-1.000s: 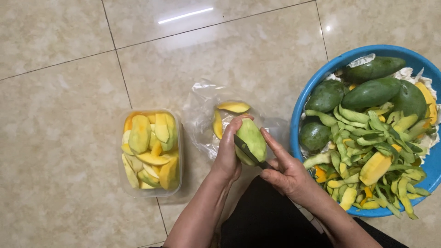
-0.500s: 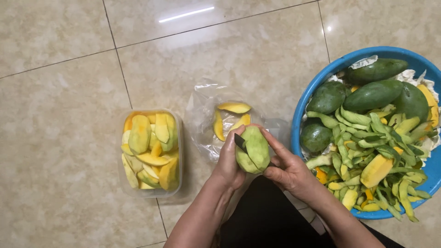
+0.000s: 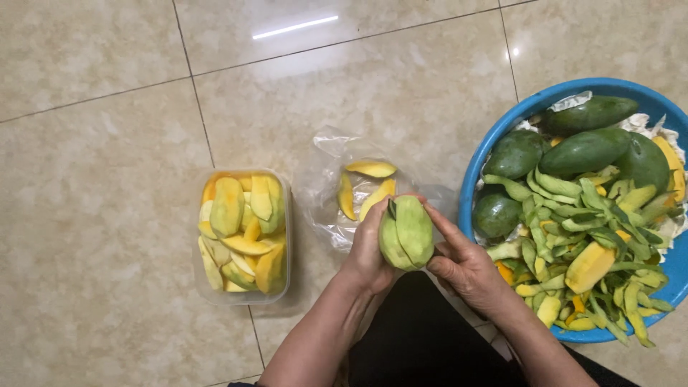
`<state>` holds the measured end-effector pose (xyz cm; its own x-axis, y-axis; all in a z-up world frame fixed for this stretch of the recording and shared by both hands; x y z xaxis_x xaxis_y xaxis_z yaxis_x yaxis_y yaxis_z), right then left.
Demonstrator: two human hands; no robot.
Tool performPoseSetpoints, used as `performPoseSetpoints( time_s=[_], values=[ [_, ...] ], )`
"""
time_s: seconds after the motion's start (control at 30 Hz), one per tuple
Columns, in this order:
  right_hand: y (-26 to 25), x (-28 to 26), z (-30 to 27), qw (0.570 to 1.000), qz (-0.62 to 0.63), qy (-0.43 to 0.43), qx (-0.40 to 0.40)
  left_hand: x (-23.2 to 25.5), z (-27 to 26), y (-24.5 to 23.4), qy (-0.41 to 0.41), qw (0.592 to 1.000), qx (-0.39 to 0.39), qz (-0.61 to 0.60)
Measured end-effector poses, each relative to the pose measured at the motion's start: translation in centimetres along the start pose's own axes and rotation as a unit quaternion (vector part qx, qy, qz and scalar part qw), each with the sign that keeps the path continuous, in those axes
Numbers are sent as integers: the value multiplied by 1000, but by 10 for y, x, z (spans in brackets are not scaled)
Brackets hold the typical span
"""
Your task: Peeling and slicing mangoes with a knife and placing the pieces into a container.
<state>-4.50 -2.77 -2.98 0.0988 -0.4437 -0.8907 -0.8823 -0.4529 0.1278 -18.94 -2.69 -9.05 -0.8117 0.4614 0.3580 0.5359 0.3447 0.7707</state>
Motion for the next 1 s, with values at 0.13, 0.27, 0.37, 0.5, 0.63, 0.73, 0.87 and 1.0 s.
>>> performPoseSetpoints(
  time_s=[0.13, 0.27, 0.37, 0.5, 0.63, 0.73, 0.87, 1.0],
  values=[
    [-16, 13, -13, 997, 41, -65, -10, 12, -23, 24, -9, 1000, -20, 6],
    [-4, -25, -26, 999, -16, 43, 26, 30, -50, 49, -41, 994, -96, 39],
    [-1, -32, -35, 997, -70, 18, 10, 31, -62, 50, -32, 991, -108, 77],
    [-2, -33, -37, 991, -130, 35, -9, 10, -57, 37, -31, 993, -97, 65],
    [-4, -19, -31, 990, -138, 28, 10, 6, -60, 38, -44, 996, -56, 61],
    [6, -16, -26, 996, -94, 8, -2, 22, -78, 50, -20, 994, -57, 88],
    [17, -38, -14, 997, -72, 1, 27, 32, -69, 35, 13, 980, -45, 195],
    [5, -13, -8, 985, -154, 71, 19, 32, -63, 24, -70, 991, -56, 95]
  ],
)
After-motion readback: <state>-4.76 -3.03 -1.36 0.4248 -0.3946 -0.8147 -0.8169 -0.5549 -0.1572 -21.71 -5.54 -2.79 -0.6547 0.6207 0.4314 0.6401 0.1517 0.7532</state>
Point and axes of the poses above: each hand's wrist, its own z-axis towards the middle knuckle, its own y-axis out of the palm, x = y × z, the point moved 4 cm from there along z, towards the middle knuckle, and after that the axes turned 1 degree about -x, right-handed, at the moved point
